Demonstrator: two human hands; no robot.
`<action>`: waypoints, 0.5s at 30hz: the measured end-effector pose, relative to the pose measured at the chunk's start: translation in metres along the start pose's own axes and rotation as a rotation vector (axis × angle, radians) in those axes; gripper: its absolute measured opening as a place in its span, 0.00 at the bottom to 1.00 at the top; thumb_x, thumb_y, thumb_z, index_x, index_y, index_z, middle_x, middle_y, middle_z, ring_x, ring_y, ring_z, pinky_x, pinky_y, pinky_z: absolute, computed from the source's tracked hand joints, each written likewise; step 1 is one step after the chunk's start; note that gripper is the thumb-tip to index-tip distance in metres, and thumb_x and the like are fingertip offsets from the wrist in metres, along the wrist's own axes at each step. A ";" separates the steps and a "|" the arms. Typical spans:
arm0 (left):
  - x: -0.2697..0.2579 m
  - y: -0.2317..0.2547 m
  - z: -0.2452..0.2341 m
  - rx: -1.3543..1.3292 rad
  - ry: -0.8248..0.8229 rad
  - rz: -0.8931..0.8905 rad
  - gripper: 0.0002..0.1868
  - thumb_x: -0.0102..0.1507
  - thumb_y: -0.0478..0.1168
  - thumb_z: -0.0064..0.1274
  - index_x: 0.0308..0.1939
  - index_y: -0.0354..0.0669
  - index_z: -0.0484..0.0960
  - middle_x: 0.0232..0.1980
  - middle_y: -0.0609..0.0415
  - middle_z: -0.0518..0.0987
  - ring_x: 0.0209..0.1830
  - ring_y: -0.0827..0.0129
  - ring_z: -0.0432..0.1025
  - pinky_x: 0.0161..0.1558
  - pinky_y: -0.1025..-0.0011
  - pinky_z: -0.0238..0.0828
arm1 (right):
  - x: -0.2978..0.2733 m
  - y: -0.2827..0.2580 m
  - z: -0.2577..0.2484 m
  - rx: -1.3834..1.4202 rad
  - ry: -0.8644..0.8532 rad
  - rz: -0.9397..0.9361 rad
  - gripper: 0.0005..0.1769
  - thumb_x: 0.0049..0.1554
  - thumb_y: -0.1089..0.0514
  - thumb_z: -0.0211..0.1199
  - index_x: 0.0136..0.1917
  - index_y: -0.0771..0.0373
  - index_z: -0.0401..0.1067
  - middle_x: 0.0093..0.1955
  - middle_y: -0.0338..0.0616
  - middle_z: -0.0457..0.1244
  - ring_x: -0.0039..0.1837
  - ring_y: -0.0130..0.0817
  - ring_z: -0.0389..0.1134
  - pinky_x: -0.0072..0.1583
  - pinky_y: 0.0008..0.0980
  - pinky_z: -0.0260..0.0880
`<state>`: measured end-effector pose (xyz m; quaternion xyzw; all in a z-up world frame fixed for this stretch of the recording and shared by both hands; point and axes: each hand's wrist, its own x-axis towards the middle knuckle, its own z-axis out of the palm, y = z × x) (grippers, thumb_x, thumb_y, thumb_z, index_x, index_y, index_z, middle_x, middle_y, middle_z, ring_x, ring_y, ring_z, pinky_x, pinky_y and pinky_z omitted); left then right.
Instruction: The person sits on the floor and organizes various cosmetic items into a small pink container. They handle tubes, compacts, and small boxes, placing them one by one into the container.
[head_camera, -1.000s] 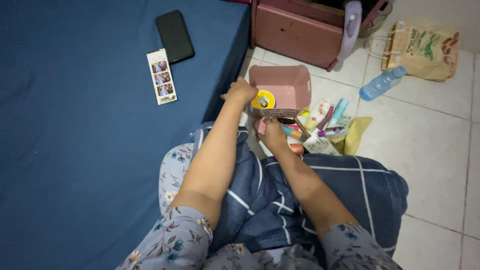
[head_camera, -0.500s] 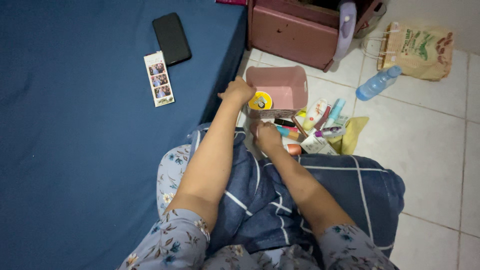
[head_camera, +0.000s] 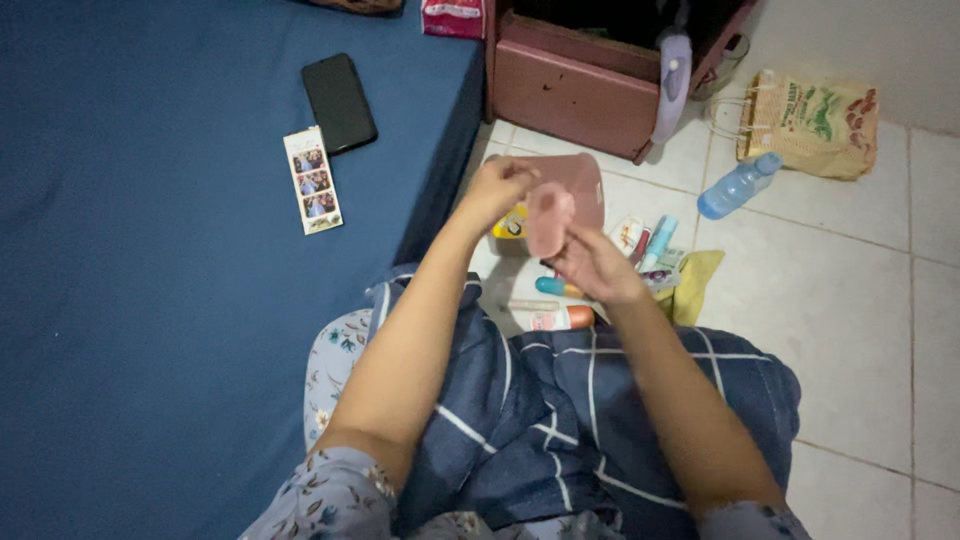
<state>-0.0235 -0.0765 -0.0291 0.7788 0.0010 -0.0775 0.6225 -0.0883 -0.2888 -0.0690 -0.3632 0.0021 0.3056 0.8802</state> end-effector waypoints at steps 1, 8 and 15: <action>-0.008 0.010 0.003 -0.036 -0.061 -0.004 0.25 0.58 0.46 0.58 0.54 0.35 0.84 0.46 0.47 0.86 0.44 0.64 0.80 0.44 0.67 0.78 | -0.005 -0.009 0.003 0.015 -0.005 -0.036 0.25 0.65 0.52 0.50 0.72 0.65 0.61 0.65 0.47 0.66 0.66 0.37 0.69 0.67 0.39 0.71; -0.058 0.047 0.040 0.100 -0.110 0.390 0.46 0.45 0.43 0.72 0.67 0.38 0.73 0.55 0.43 0.82 0.55 0.58 0.78 0.54 0.65 0.75 | -0.007 -0.010 -0.025 0.181 -0.182 -0.222 0.22 0.73 0.53 0.51 0.76 0.61 0.60 0.69 0.48 0.64 0.64 0.38 0.69 0.67 0.39 0.70; -0.074 0.066 0.044 0.321 -0.006 0.325 0.45 0.46 0.40 0.69 0.68 0.39 0.74 0.54 0.39 0.83 0.54 0.56 0.79 0.57 0.67 0.74 | -0.006 -0.002 -0.018 0.197 -0.247 -0.315 0.27 0.72 0.55 0.53 0.81 0.58 0.54 0.72 0.47 0.62 0.67 0.37 0.67 0.68 0.38 0.69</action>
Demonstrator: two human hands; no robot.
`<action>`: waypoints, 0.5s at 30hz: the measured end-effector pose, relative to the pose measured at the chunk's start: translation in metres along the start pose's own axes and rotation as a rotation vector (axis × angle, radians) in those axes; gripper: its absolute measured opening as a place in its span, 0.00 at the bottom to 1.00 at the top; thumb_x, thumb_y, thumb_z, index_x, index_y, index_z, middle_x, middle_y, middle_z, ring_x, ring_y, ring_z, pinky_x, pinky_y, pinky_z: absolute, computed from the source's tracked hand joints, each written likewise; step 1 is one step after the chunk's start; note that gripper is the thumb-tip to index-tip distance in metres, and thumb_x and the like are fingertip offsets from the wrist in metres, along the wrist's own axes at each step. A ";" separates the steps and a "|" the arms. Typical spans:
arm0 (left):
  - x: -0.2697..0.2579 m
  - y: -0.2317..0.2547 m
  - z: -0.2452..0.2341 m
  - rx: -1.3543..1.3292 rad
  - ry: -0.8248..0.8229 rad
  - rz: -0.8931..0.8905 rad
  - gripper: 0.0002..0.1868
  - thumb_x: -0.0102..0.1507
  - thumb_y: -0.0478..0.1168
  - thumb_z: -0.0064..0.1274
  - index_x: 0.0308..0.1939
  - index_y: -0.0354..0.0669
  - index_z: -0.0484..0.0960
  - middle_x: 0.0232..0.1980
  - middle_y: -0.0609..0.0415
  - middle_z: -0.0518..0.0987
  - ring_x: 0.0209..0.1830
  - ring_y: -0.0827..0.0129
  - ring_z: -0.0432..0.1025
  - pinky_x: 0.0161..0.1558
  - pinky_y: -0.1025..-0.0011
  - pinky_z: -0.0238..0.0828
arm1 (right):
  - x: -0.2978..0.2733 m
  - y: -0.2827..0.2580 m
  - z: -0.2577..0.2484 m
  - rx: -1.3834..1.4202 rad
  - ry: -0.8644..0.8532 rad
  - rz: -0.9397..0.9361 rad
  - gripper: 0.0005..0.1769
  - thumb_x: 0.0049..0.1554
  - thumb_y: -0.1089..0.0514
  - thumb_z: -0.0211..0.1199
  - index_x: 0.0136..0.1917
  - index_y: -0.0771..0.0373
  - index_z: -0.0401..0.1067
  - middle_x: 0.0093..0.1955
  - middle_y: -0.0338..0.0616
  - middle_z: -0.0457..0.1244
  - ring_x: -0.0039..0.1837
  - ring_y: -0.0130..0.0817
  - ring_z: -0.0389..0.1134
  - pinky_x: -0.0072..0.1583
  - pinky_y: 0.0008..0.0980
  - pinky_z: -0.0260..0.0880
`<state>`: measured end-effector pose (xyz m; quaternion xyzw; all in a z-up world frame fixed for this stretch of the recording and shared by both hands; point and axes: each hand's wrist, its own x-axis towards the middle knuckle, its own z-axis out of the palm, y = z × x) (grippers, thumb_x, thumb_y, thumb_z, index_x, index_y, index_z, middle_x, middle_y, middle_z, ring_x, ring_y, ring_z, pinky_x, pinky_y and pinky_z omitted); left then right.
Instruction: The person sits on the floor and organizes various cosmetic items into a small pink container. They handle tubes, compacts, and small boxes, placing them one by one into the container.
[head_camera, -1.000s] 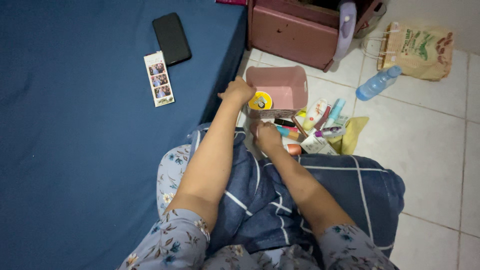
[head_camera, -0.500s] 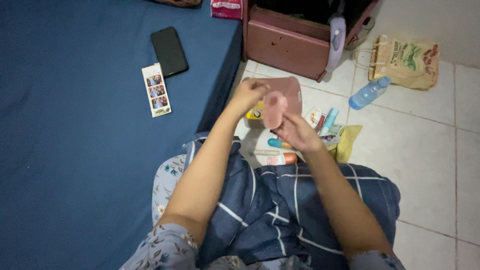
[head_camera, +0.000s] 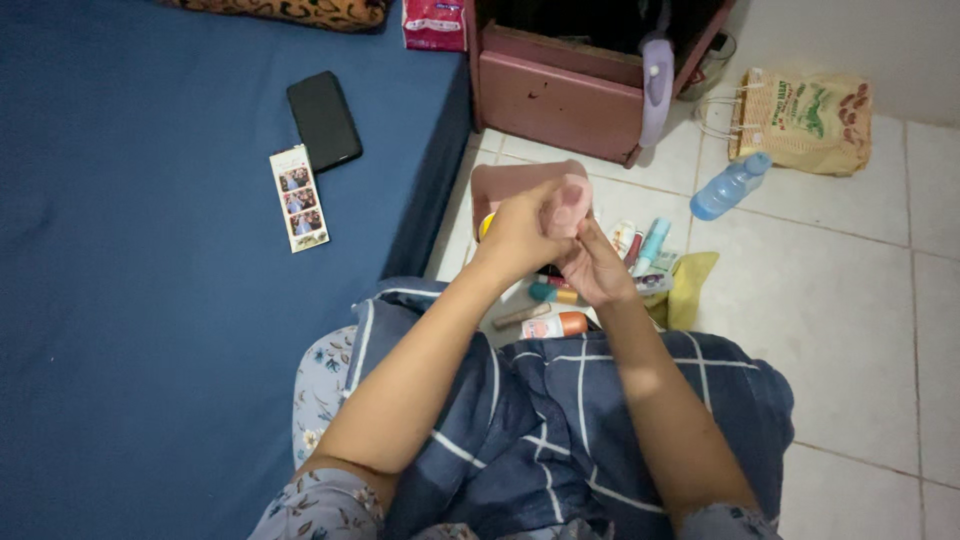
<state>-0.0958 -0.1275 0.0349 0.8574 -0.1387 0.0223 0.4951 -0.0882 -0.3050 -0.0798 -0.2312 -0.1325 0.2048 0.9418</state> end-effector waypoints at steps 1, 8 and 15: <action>-0.001 -0.001 0.000 -0.026 0.007 -0.002 0.44 0.47 0.39 0.69 0.68 0.39 0.74 0.54 0.40 0.82 0.54 0.57 0.80 0.57 0.67 0.75 | 0.000 0.000 0.004 -0.010 0.026 0.002 0.28 0.70 0.54 0.52 0.80 0.60 0.53 0.73 0.48 0.62 0.69 0.38 0.66 0.69 0.39 0.68; 0.021 -0.020 -0.024 -0.585 -0.119 -0.054 0.40 0.51 0.38 0.69 0.67 0.35 0.74 0.60 0.47 0.81 0.56 0.62 0.78 0.56 0.66 0.77 | 0.000 -0.006 0.003 0.111 0.078 -0.039 0.30 0.69 0.54 0.56 0.80 0.63 0.52 0.76 0.52 0.58 0.76 0.45 0.61 0.76 0.47 0.64; 0.022 -0.009 -0.058 -0.859 -0.129 -0.292 0.37 0.57 0.38 0.64 0.68 0.32 0.70 0.60 0.47 0.81 0.55 0.65 0.79 0.53 0.68 0.79 | -0.003 -0.014 0.003 0.134 0.026 -0.082 0.33 0.68 0.55 0.59 0.81 0.58 0.53 0.80 0.50 0.56 0.79 0.44 0.59 0.73 0.42 0.66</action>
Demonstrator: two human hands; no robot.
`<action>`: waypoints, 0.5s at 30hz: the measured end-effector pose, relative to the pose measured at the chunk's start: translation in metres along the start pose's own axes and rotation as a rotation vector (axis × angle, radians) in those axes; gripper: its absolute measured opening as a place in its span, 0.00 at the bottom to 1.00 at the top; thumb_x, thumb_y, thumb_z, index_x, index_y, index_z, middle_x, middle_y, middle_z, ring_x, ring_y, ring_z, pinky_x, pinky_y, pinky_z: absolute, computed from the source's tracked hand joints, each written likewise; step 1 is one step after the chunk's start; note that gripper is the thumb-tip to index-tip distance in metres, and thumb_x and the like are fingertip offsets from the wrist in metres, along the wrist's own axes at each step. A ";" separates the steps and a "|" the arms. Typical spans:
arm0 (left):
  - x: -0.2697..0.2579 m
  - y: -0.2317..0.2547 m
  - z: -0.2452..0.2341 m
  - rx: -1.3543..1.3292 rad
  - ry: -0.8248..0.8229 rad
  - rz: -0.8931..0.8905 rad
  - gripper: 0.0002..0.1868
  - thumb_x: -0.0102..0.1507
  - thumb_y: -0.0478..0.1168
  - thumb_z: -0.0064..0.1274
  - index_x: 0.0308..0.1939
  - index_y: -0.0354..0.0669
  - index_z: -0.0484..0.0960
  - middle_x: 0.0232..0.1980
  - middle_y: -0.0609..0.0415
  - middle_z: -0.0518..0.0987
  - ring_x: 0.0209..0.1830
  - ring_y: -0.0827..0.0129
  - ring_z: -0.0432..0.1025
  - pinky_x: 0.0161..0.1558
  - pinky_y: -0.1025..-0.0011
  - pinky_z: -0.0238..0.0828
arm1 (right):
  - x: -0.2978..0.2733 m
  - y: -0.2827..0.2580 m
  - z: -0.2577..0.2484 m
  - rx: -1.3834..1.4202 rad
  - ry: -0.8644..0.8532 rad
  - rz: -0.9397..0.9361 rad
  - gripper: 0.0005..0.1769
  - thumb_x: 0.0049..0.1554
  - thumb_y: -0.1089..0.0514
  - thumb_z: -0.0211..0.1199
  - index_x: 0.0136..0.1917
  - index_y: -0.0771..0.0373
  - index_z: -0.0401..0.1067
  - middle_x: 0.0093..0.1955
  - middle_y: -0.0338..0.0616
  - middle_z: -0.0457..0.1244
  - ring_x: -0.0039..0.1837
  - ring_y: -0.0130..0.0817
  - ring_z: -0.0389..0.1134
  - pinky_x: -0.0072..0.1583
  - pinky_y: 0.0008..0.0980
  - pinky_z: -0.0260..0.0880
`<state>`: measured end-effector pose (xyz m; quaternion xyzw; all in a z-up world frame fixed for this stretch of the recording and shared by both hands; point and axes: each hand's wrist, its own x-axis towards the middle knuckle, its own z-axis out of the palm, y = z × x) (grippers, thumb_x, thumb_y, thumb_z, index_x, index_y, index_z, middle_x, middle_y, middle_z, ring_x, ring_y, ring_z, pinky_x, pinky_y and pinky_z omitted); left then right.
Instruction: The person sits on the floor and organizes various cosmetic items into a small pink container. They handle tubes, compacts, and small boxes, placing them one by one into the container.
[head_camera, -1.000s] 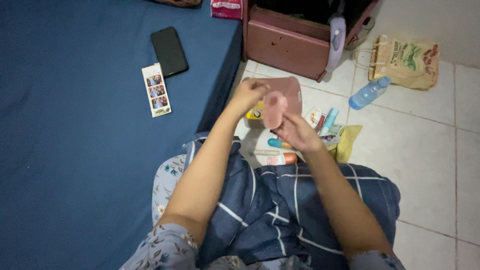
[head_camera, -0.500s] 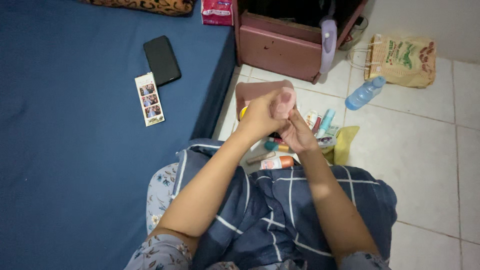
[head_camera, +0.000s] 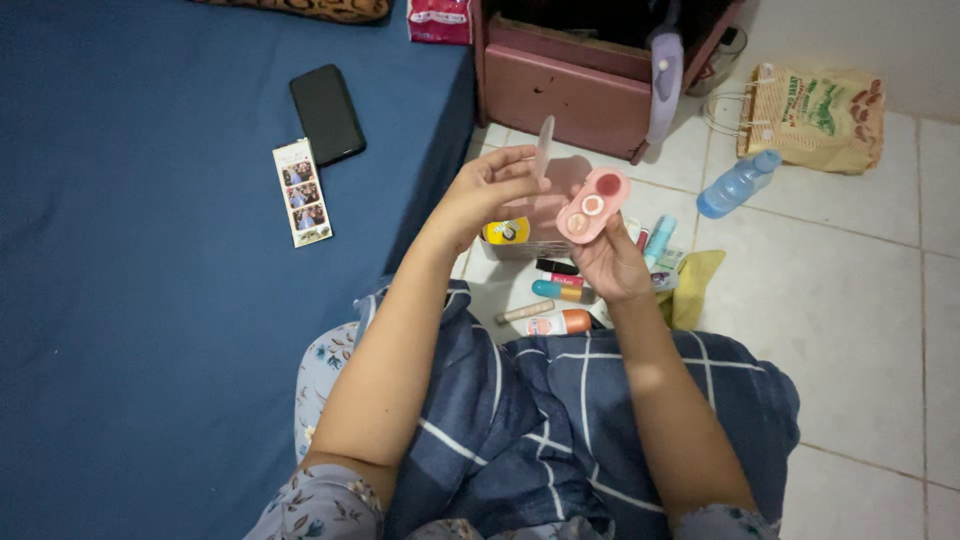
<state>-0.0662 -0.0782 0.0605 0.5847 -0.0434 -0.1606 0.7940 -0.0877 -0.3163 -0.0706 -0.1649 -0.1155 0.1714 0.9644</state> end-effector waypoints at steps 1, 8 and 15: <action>-0.001 0.001 0.001 0.026 0.030 -0.021 0.36 0.57 0.38 0.64 0.69 0.32 0.70 0.60 0.49 0.80 0.55 0.67 0.79 0.52 0.69 0.79 | -0.001 -0.001 0.000 0.016 -0.006 0.004 0.33 0.68 0.55 0.59 0.81 0.58 0.53 0.80 0.49 0.56 0.79 0.44 0.59 0.73 0.43 0.67; 0.006 -0.018 0.002 0.111 -0.077 0.162 0.40 0.54 0.41 0.68 0.68 0.32 0.70 0.62 0.46 0.79 0.57 0.61 0.77 0.55 0.68 0.75 | -0.001 -0.003 -0.001 0.052 0.071 -0.001 0.33 0.65 0.55 0.61 0.80 0.57 0.54 0.79 0.47 0.56 0.78 0.42 0.59 0.73 0.43 0.69; -0.007 -0.046 0.046 0.740 0.081 0.437 0.41 0.51 0.41 0.68 0.67 0.30 0.73 0.59 0.36 0.81 0.62 0.54 0.77 0.62 0.65 0.72 | 0.003 0.001 -0.010 -0.135 0.049 -0.036 0.34 0.62 0.56 0.64 0.77 0.56 0.55 0.73 0.43 0.61 0.73 0.37 0.65 0.69 0.37 0.71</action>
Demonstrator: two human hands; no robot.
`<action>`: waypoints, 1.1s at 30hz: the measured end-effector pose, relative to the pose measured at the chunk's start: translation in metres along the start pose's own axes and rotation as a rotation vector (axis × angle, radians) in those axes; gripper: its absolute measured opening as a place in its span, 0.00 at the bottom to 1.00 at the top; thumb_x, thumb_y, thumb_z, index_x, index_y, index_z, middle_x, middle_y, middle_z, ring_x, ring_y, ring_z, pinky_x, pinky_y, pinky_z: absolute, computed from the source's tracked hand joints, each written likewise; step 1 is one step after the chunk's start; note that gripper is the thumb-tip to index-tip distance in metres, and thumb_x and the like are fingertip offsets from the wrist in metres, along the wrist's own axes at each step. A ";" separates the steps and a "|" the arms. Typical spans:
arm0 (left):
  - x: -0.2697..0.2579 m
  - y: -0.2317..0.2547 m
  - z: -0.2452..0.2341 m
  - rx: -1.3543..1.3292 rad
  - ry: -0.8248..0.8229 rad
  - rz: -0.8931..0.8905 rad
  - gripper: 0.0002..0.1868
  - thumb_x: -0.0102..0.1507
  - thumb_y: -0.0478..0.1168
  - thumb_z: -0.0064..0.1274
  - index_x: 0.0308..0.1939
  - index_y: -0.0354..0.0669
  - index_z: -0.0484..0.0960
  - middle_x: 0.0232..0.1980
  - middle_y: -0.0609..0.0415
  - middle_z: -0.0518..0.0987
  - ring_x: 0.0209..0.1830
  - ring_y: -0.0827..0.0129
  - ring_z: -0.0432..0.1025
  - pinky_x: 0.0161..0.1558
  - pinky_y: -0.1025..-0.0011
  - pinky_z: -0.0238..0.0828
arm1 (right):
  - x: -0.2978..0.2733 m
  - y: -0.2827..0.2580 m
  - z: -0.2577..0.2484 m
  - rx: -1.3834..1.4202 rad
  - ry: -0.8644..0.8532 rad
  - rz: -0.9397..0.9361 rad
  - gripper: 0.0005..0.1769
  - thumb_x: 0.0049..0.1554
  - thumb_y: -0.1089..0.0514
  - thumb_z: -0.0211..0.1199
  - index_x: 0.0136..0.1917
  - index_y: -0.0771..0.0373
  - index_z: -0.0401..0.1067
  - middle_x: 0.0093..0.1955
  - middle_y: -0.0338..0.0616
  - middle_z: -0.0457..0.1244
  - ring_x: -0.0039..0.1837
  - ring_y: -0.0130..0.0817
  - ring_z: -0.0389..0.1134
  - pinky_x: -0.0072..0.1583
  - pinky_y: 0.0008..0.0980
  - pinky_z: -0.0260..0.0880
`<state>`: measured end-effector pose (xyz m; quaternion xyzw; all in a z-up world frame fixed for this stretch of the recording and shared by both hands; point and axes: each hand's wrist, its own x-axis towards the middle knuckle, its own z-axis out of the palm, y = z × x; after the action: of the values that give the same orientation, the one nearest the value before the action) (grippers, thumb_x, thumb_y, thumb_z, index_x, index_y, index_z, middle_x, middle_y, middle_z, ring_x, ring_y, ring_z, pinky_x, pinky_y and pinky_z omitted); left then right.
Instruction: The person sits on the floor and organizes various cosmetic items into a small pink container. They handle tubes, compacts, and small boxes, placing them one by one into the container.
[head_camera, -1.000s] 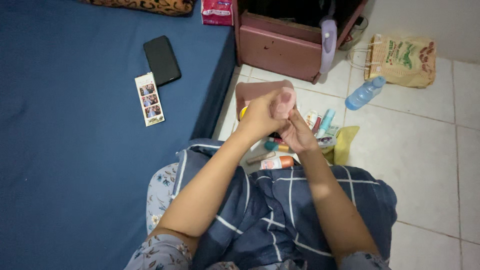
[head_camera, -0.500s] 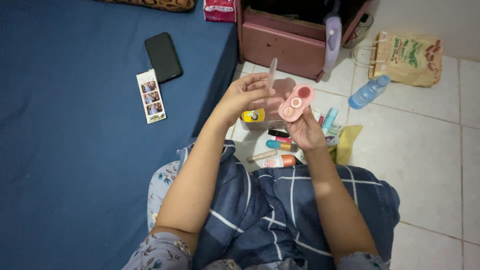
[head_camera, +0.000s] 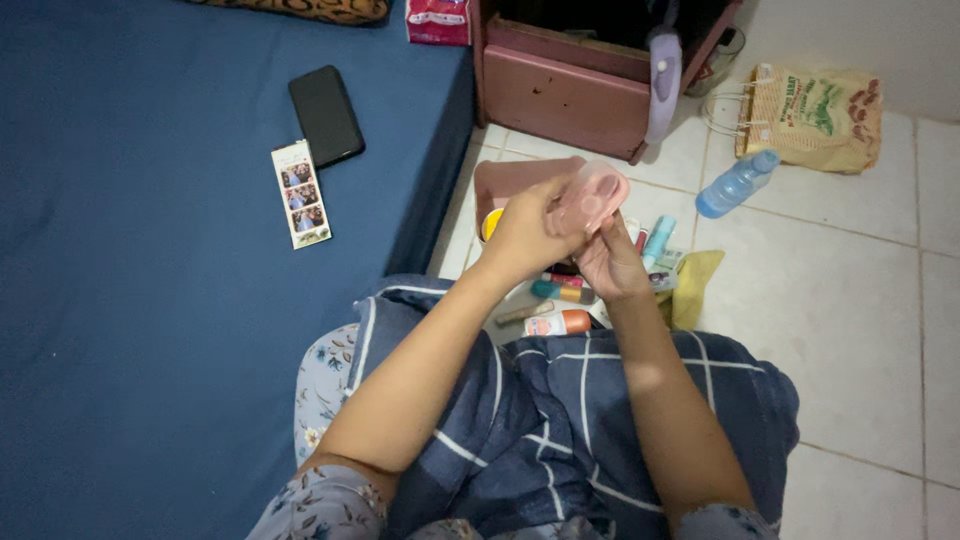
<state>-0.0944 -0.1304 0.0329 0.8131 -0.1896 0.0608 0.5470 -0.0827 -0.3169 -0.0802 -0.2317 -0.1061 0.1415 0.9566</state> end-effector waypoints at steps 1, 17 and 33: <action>0.000 0.002 0.001 0.004 -0.006 -0.008 0.41 0.51 0.40 0.68 0.67 0.30 0.72 0.59 0.35 0.81 0.62 0.53 0.77 0.63 0.65 0.71 | 0.000 0.000 -0.001 0.009 -0.019 -0.005 0.34 0.64 0.56 0.64 0.78 0.57 0.55 0.74 0.43 0.60 0.72 0.36 0.66 0.69 0.37 0.71; -0.003 0.001 0.001 0.039 -0.055 0.027 0.41 0.52 0.37 0.67 0.68 0.28 0.70 0.61 0.33 0.79 0.63 0.50 0.75 0.63 0.65 0.70 | 0.001 0.005 -0.022 -0.070 -0.033 -0.029 0.25 0.71 0.57 0.60 0.77 0.61 0.59 0.70 0.45 0.63 0.65 0.33 0.68 0.63 0.28 0.74; 0.003 -0.008 -0.003 0.181 0.011 0.066 0.34 0.50 0.37 0.65 0.61 0.32 0.77 0.56 0.33 0.81 0.59 0.44 0.75 0.60 0.59 0.72 | -0.002 -0.006 0.025 -0.004 0.063 0.003 0.25 0.67 0.62 0.54 0.76 0.61 0.57 0.69 0.46 0.62 0.68 0.36 0.67 0.65 0.36 0.73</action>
<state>-0.0882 -0.1261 0.0277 0.8521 -0.2073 0.1000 0.4701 -0.0904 -0.3128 -0.0557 -0.2380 -0.0757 0.1355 0.9588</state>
